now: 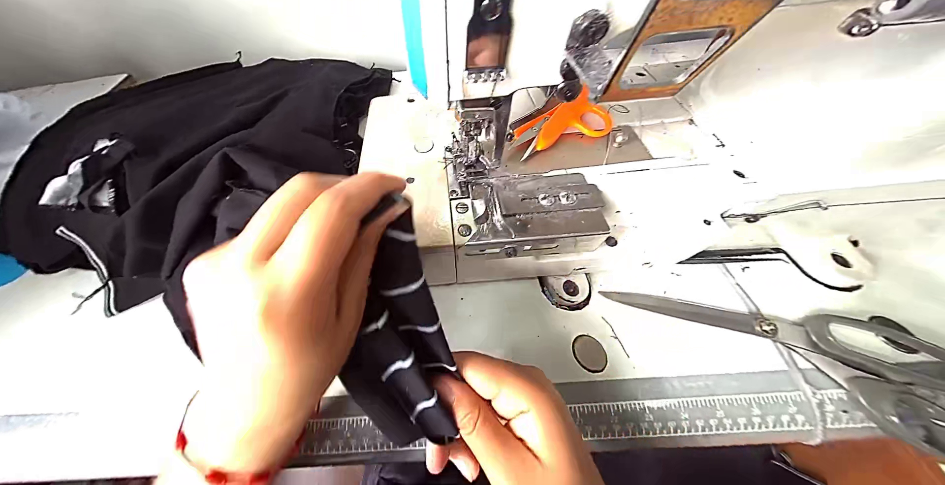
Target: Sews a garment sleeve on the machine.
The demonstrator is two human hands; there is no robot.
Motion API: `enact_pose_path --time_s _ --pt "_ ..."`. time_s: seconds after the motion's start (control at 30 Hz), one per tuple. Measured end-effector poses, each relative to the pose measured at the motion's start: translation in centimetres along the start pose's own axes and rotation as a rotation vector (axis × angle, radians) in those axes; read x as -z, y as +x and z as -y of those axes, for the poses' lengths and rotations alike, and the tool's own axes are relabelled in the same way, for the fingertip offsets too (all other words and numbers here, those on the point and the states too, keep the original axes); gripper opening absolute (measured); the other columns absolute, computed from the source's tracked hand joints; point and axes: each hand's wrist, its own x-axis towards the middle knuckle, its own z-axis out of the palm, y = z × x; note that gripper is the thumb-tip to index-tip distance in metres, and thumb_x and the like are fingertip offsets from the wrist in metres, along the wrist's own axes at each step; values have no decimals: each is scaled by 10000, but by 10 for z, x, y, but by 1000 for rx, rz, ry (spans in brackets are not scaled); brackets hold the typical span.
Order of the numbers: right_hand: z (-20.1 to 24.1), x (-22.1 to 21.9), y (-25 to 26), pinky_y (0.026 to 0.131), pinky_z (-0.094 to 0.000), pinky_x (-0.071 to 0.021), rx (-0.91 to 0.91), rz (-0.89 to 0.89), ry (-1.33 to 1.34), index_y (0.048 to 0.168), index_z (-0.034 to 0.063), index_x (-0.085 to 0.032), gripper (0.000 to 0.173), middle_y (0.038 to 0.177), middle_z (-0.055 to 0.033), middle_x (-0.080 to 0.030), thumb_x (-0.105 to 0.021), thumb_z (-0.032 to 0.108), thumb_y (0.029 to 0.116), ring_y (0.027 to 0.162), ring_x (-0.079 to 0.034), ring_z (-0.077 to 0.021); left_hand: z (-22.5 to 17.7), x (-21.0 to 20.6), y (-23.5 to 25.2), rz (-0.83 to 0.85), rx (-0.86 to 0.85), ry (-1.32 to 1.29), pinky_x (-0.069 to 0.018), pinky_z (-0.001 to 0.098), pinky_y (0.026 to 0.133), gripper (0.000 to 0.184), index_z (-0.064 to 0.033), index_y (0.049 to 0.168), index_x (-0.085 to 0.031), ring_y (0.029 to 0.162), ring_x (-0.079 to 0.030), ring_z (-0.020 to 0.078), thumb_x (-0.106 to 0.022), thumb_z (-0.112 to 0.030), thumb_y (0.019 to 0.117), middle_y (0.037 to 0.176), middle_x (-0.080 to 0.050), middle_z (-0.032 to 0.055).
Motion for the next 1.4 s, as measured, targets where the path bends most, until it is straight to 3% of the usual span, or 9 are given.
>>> enact_pose_path --time_s 0.17,0.4,0.53,0.87,1.03,1.1,1.2,1.27,1.4 --pt "-2 5 19 536 -114 -472 33 -162 13 1004 -37 -653 232 724 46 -660 -461 75 1070 599 -573 57 26 -46 44 377 81 -8 -533 551 637 202 -119 976 -795 822 -722 299 -636 -243 973 919 -744 98" --pt "-12 9 32 523 -105 -468 144 -328 -49 908 13 -646 257 686 47 -644 -458 82 1070 577 -573 44 39 -78 86 530 301 -549 -493 76 779 234 -117 978 -675 837 -602 -148 -755 -30 776 858 -670 -136" --pt "-12 7 37 518 -96 -437 137 -374 -54 901 27 -644 263 673 44 -629 -450 77 1072 563 -542 47 45 -91 90 482 213 -655 -476 51 814 268 -121 1010 -673 884 -595 -167 -761 -18 779 889 -668 -148" --pt "-9 13 40 496 -99 -417 48 -394 -56 869 30 -672 283 651 34 -628 -481 91 1068 537 -527 39 52 -104 90 421 22 -461 -467 174 854 223 -64 1048 -708 936 -612 -49 -732 -130 837 964 -695 -17" --pt "-6 12 44 480 -103 -416 17 -413 -71 839 39 -660 290 644 31 -636 -489 89 1068 520 -531 34 51 -104 94 516 136 -471 -504 430 843 253 -44 1079 -705 967 -660 151 -745 -160 858 1000 -708 81" --pt "-4 13 43 477 -104 -423 -1 -395 -82 836 43 -659 290 640 42 -640 -491 96 1067 515 -537 35 55 -91 93 529 106 -443 -523 327 801 215 -85 1037 -705 880 -648 57 -734 -204 861 922 -695 3" --pt "5 26 42 458 -107 -426 -35 -309 -78 825 81 -663 286 630 82 -643 -513 140 1061 506 -545 51 48 -34 75 439 -18 -267 -562 471 768 138 -21 1007 -725 845 -687 228 -657 -137 979 944 -713 115" --pt "15 33 41 428 -100 -414 -75 -235 -10 805 115 -654 298 614 108 -636 -508 159 1061 485 -539 72 34 -2 30 265 -110 -346 -550 339 753 218 -74 929 -703 848 -662 139 -503 -138 989 918 -693 49" --pt "30 34 43 393 -95 -362 -52 -137 93 828 109 -664 302 582 125 -601 -473 146 1060 455 -485 96 -22 -29 -55 140 -347 -559 -508 282 739 277 -68 771 -635 733 -622 194 -495 -40 1009 736 -657 78"
